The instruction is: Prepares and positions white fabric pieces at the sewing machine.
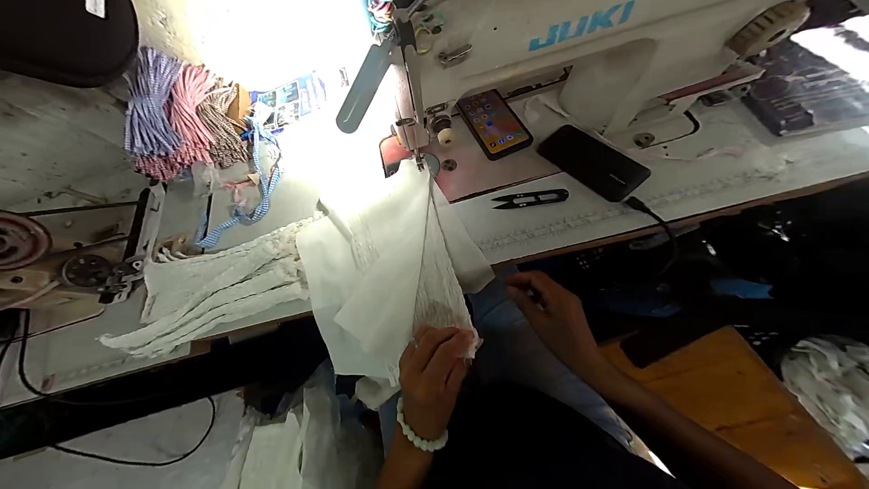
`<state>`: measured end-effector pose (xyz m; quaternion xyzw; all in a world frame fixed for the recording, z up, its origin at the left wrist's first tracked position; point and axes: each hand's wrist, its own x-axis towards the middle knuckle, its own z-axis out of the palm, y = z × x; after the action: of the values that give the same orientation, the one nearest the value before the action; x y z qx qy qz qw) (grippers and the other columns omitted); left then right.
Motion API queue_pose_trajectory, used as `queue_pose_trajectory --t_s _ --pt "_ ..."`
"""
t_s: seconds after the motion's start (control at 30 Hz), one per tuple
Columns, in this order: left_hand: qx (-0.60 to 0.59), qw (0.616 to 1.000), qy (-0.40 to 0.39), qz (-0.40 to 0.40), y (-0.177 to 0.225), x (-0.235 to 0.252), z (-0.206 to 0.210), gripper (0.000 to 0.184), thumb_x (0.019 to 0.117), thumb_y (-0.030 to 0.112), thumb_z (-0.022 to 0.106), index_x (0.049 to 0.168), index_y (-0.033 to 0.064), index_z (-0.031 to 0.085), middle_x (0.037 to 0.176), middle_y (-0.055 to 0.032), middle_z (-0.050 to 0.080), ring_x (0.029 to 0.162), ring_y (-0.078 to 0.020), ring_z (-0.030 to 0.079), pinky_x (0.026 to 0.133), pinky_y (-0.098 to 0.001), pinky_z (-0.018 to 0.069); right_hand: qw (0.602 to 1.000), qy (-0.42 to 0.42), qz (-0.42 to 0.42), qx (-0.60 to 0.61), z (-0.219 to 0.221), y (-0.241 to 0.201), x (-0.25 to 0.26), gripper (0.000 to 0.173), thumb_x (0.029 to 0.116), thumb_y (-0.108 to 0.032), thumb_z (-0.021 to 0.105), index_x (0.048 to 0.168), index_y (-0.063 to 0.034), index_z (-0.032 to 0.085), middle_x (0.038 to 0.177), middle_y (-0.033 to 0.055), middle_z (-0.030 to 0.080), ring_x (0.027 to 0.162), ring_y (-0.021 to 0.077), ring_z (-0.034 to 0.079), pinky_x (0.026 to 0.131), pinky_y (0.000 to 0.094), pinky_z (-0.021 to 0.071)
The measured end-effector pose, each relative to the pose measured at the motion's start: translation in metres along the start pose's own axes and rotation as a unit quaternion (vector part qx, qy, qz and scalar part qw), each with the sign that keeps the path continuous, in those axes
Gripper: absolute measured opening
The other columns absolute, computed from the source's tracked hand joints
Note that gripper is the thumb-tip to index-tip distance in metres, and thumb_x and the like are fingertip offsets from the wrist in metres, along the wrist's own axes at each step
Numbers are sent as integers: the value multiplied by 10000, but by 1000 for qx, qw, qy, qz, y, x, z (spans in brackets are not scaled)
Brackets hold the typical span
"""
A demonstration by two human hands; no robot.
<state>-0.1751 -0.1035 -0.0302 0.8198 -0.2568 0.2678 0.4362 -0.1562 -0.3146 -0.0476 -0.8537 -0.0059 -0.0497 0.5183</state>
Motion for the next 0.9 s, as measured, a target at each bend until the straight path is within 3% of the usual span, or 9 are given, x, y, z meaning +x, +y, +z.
queue_pose_trajectory --t_s 0.07,0.13,0.2,0.27,0.4,0.53,0.63,0.77,0.9 --pt "-41 998 20 -36 1 0 1 130 961 202 710 953 72 718 928 -22 697 922 -45 648 839 -147 526 995 -66 61 -53 4 17 15 459 996 -166 638 1376 83 570 1397 318 548 1237 414 603 986 473 545" --pt "-68 994 42 -71 3 2 2 204 947 250 732 861 72 678 878 0 687 887 -22 643 796 -136 527 994 -90 56 -31 18 30 23 533 971 -183 678 1400 101 540 1437 340 513 1310 430 550 1055 472 499" --pt "-86 990 55 -94 7 6 1 211 931 242 744 830 79 656 868 20 684 880 -6 639 783 -129 524 992 -104 68 28 26 34 25 421 988 -173 661 1323 77 610 1327 275 616 1187 312 647 998 393 546" --pt "-100 989 51 -98 11 8 -5 143 920 200 756 889 74 698 916 20 699 920 -2 649 811 -129 535 992 -98 63 50 24 25 19 297 999 -158 630 1177 77 662 1055 209 700 892 234 695 815 377 577" --pt "-120 986 29 -109 17 4 -15 100 927 113 737 1002 48 751 1014 -5 737 981 -11 678 863 -148 558 996 -2 -84 15 12 -10 -21 348 946 -197 693 1165 58 604 754 90 658 591 105 617 562 242 541" --pt "-122 985 5 -124 18 4 -23 125 904 30 728 1024 6 757 1044 -46 758 992 -35 699 875 -173 570 960 -8 -280 26 8 -20 -22 135 1014 -161 615 1022 -33 658 863 75 693 790 49 652 759 117 522" --pt "-110 987 4 -114 17 5 -28 126 902 13 716 1019 -4 759 1033 -64 764 980 -50 709 875 -180 574 927 -67 -367 33 3 -29 -8 194 999 -51 519 1124 -58 667 962 84 699 899 110 650 829 160 523" --pt "-100 986 48 -126 17 11 -34 82 916 72 719 961 14 756 945 -29 762 897 -16 699 806 -157 570 892 -79 -446 -4 2 -41 10 201 1007 -42 504 1120 -59 669 957 82 726 893 138 672 806 190 532" --pt "-146 975 101 -133 20 25 -35 62 949 123 704 963 76 743 988 26 714 959 -12 669 836 -162 566 857 -61 -509 -43 6 -63 24 148 1026 -73 547 1057 -85 692 893 75 694 840 188 647 749 265 530"
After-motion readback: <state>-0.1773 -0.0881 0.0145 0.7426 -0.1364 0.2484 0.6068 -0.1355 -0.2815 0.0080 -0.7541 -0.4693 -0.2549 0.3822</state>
